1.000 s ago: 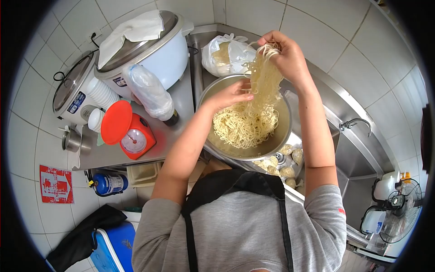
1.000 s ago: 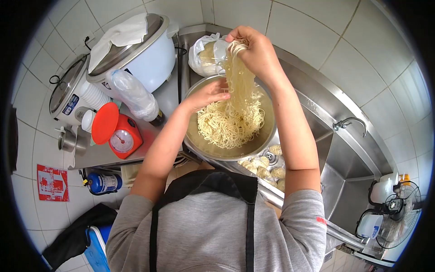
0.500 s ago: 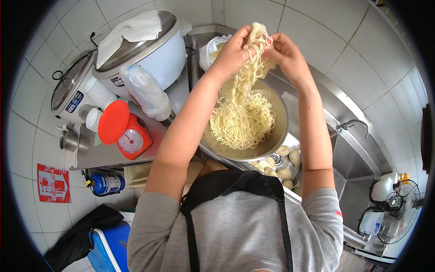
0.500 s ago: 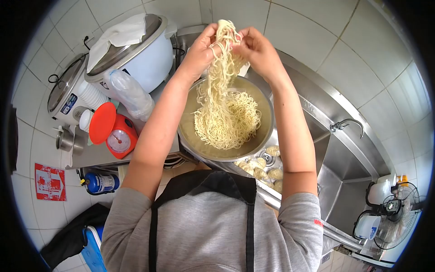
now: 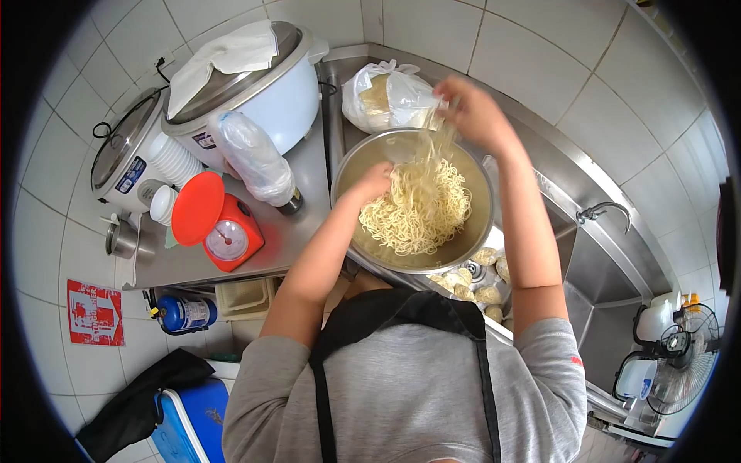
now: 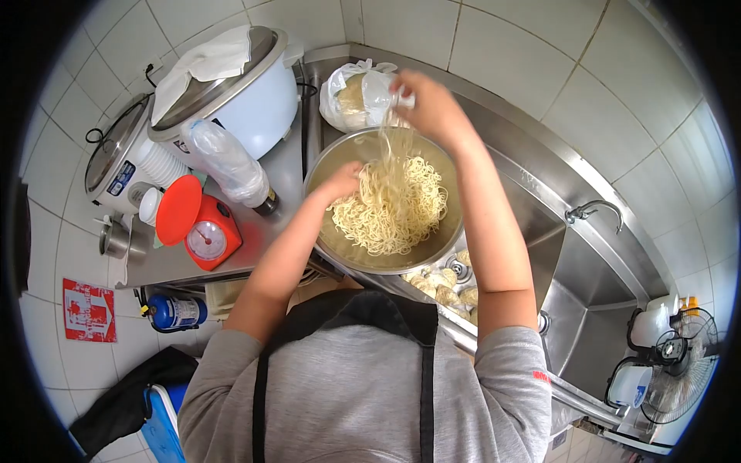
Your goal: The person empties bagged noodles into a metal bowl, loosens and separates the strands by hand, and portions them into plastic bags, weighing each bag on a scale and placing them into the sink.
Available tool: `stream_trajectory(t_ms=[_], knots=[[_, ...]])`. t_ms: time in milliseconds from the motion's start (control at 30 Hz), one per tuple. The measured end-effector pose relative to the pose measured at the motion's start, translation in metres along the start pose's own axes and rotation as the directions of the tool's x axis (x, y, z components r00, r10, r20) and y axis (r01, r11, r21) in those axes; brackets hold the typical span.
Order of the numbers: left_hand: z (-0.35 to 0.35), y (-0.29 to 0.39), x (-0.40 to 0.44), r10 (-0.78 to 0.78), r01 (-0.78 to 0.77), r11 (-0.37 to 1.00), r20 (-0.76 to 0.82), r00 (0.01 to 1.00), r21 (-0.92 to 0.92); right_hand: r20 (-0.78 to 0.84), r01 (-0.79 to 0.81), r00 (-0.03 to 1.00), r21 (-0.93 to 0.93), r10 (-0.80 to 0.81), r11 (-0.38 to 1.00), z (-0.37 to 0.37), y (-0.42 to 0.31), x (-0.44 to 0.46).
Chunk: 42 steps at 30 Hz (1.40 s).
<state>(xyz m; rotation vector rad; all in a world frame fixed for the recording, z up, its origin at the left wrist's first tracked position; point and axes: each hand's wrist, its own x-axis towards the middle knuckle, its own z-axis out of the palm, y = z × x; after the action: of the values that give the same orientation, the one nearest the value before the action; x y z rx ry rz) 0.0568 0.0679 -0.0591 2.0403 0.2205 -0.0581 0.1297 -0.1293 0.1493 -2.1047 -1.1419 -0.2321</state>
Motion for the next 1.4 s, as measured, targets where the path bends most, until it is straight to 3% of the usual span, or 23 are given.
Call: stream_trajectory(t_ms=[33, 100, 133, 200, 300, 333, 433, 500, 567, 600, 667, 733, 800, 833, 933, 1000, 1067, 1100, 1133, 1200, 1233, 1300, 1400], knots=[[-0.005, -0.005, 0.012, 0.002, 0.002, 0.983, 0.023, 1.000, -0.186, 0.104, 0.008, 0.995, -0.125, 0.005, 0.992, 0.015, 0.016, -0.007], [-0.018, 0.038, -0.006, 0.043, 0.003, 0.878, 0.085, 0.995, -0.478, 0.425, -0.147, 0.868, -0.279, 0.259, 0.949, 0.046, 0.045, -0.015], [-0.026, 0.063, -0.015, 0.070, 0.010, 0.794, 0.108, 0.992, -0.608, 0.472, -0.163, 0.830, -0.301, 0.295, 0.940, 0.055, 0.041, -0.025], [-0.035, 0.090, -0.026, 0.234, -0.110, 0.708, 0.085, 0.969, -0.698, 0.285, -0.056, 0.958, 0.148, 0.011, 0.987, 0.096, 0.069, -0.040], [-0.048, 0.098, -0.023, 0.393, -0.194, 0.605, 0.078, 0.916, -0.772, 0.328, -0.310, 0.940, 0.699, 0.097, 0.645, 0.097, 0.065, -0.039], [-0.053, 0.099, -0.024, 0.432, -0.206, 0.579, 0.082, 0.898, -0.789, 0.317, -0.297, 0.945, 0.715, 0.085, 0.633, 0.091, 0.061, -0.034], [-0.047, 0.118, -0.034, 0.168, -0.175, 0.713, -0.076, 0.983, -0.679, 0.204, -0.229, 0.973, 0.802, 0.107, 0.551, 0.070, 0.040, -0.019], [-0.046, 0.135, -0.048, 0.097, -0.092, 0.742, -0.029, 0.995, -0.665, 0.064, -0.127, 0.991, 0.731, 0.118, 0.671, 0.065, 0.029, -0.013], [-0.040, 0.117, -0.032, 0.197, -0.196, 0.691, -0.080, 0.977, -0.696, -0.128, 0.014, 0.990, 0.502, 0.058, 0.865, 0.066, 0.020, -0.014], [-0.039, 0.112, -0.025, 0.248, -0.249, 0.661, -0.108, 0.963, -0.708, -0.129, 0.011, 0.991, 0.410, 0.045, 0.912, 0.067, 0.013, -0.018], [-0.036, 0.123, -0.028, 0.145, -0.196, 0.542, -0.139, 0.980, -0.817, -0.122, 0.006, 0.992, 0.215, 0.020, 0.977, 0.065, -0.002, -0.025], [-0.029, 0.133, -0.034, 0.056, -0.171, 0.462, -0.164, 0.985, -0.870, -0.087, -0.002, 0.996, 0.202, 0.019, 0.979, 0.062, -0.004, -0.026], [-0.017, 0.136, -0.033, 0.073, -0.232, 0.577, -0.234, 0.969, -0.783, -0.143, 0.003, 0.989, 0.202, 0.027, 0.979, 0.068, 0.015, -0.020], [-0.013, 0.137, -0.030, 0.076, -0.256, 0.617, -0.267, 0.961, -0.744, -0.162, -0.112, 0.976, 0.209, 0.147, 0.972, 0.067, 0.021, -0.019], [-0.022, 0.147, -0.037, 0.130, -0.267, 0.713, -0.251, 0.959, -0.648, -0.254, 0.035, 0.967, 0.012, -0.031, 0.999, 0.068, 0.012, -0.032], [-0.033, 0.145, -0.035, 0.075, -0.185, 0.723, -0.190, 0.979, -0.665, -0.088, 0.106, 0.990, -0.011, -0.107, 0.994, 0.062, 0.007, -0.039], [-0.035, 0.143, -0.030, 0.167, -0.313, 0.723, -0.284, 0.944, -0.616, -0.041, 0.212, 0.975, -0.086, -0.217, 0.973, 0.046, -0.012, -0.040], [-0.035, 0.150, -0.033, 0.200, -0.369, 0.697, -0.328, 0.923, -0.614, -0.052, 0.204, 0.977, -0.066, -0.208, 0.977, 0.042, -0.008, -0.036], [-0.036, 0.157, -0.036, 0.232, -0.425, 0.670, -0.372, 0.899, -0.609, -0.044, 0.113, 0.994, 0.311, -0.105, 0.944, 0.037, -0.006, -0.034], [-0.048, 0.170, -0.046, 0.329, -0.424, 0.610, -0.273, 0.904, -0.670, 0.078, -0.095, 0.995, 0.873, 0.055, 0.478, 0.022, -0.010, -0.028], [-0.054, 0.176, -0.049, 0.412, -0.460, 0.596, -0.241, 0.879, -0.658, -0.049, -0.003, 0.996, 0.836, 0.080, 0.549, 0.021, -0.018, -0.027], [-0.062, 0.188, -0.057, 0.537, -0.510, 0.601, -0.161, 0.828, -0.616, -0.046, 0.000, 0.997, 0.789, 0.059, 0.614, 0.018, -0.019, -0.018], [-0.059, 0.198, -0.062, 0.542, -0.568, 0.676, -0.206, 0.815, -0.470, -0.135, 0.059, 0.988, 0.770, 0.073, 0.635, -0.003, -0.031, -0.012]])
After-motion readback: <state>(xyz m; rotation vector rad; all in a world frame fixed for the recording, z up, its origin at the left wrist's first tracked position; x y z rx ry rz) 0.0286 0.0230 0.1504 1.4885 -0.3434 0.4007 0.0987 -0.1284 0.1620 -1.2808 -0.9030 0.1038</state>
